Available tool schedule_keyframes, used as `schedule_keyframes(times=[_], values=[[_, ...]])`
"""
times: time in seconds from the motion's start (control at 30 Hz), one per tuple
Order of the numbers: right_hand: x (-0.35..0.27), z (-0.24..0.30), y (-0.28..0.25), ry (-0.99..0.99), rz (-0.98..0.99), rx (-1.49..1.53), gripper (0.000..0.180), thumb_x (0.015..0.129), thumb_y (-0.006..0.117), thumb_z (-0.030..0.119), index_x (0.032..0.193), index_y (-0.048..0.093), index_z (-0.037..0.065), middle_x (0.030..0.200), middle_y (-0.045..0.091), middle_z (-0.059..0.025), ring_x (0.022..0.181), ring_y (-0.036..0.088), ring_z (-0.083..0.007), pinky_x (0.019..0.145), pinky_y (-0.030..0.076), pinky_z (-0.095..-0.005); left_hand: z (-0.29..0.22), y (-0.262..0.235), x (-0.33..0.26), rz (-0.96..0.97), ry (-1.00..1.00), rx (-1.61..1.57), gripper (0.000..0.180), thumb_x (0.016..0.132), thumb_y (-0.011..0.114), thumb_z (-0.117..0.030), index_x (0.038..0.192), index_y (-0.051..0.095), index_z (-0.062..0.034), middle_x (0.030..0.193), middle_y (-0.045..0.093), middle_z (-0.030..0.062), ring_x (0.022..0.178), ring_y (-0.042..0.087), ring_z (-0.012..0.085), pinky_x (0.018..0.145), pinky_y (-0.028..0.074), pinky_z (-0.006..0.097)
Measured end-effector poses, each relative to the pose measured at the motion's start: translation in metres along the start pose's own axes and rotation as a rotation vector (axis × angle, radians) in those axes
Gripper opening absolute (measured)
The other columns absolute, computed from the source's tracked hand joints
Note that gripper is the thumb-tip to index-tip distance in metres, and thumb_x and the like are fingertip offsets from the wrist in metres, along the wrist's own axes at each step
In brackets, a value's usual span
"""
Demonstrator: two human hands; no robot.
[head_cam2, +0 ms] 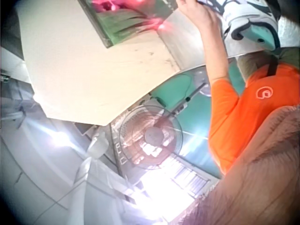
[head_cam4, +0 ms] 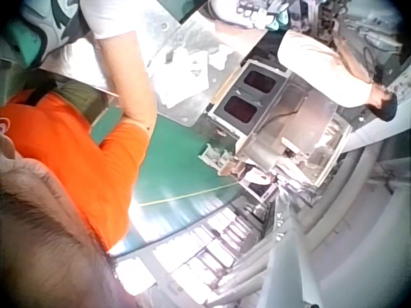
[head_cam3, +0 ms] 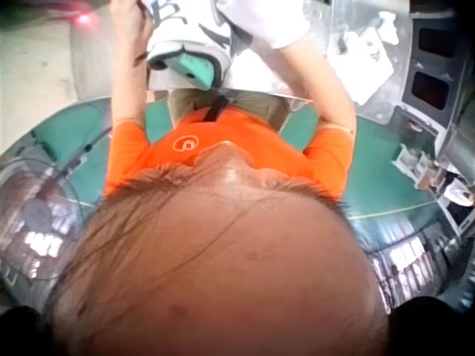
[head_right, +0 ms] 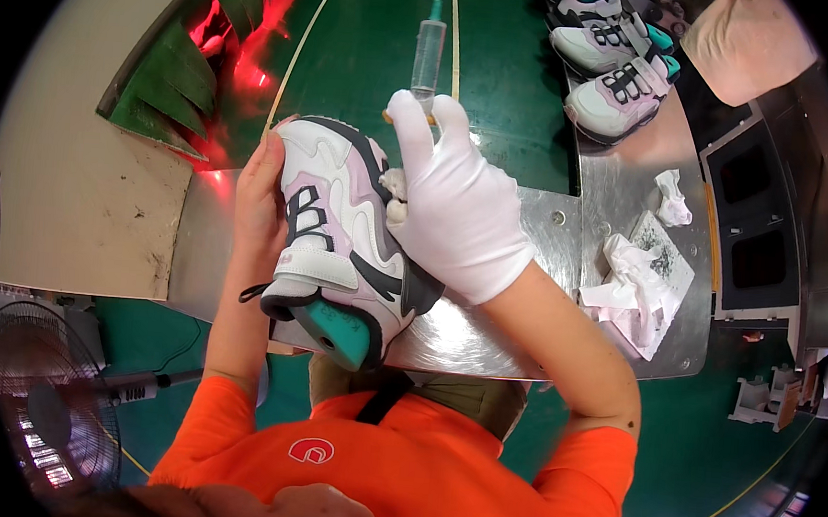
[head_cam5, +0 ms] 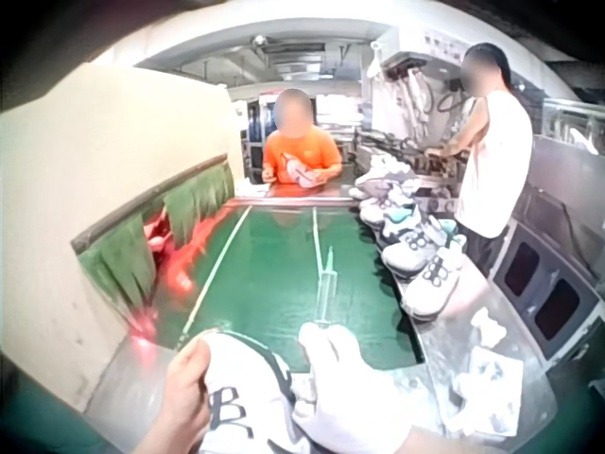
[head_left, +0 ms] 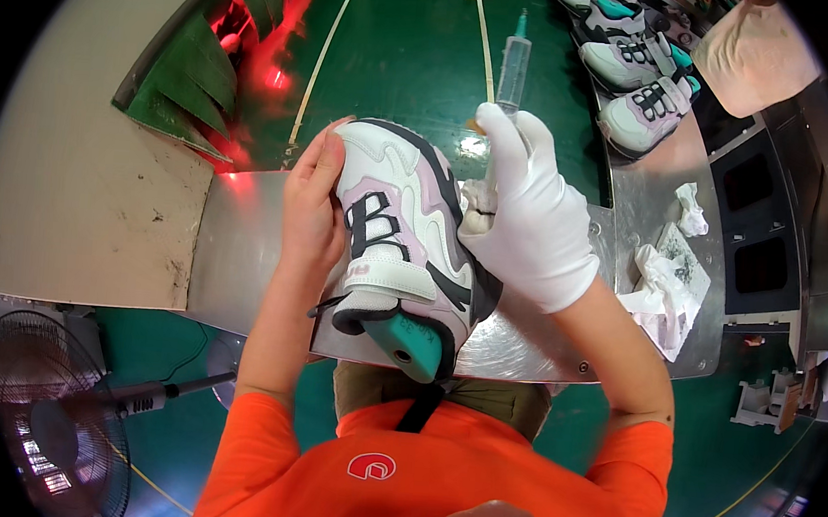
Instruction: The person uses a syringe to apply a clear liquid adhesive to the seams of a white and grey sneaker. They hold the shoe with one hand and carefully trace the glue along the edges of the sole and upper. After treating one shoe, they place it on a green conveyor belt and pick up another shoe to repeat the process.
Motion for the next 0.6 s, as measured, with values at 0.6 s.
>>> schedule_keyframes(times=[0.6], values=[[-0.069, -0.028, -0.002, 0.666, -0.175, 0.671, 0.080, 0.068, 0.083, 0.014, 0.136, 0.042, 0.001, 0.113, 0.053, -0.0112, 0.098, 0.054, -0.0173, 0.090, 0.047, -0.0306, 0.002, -0.001, 0.000, 0.127, 0.016, -0.002, 0.040, 0.105, 0.048, -0.026, 0.132, 0.051, 0.0038, 0.117, 0.066, 0.0126, 0.104, 0.066, 0.0197, 0.092, 0.053, 0.033]])
Point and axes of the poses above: each hand's wrist, its own x-axis towards the middle knuckle, its own y-axis out of the palm, z = x × y, the point moved 5 cm from there along x, towards the middle knuckle
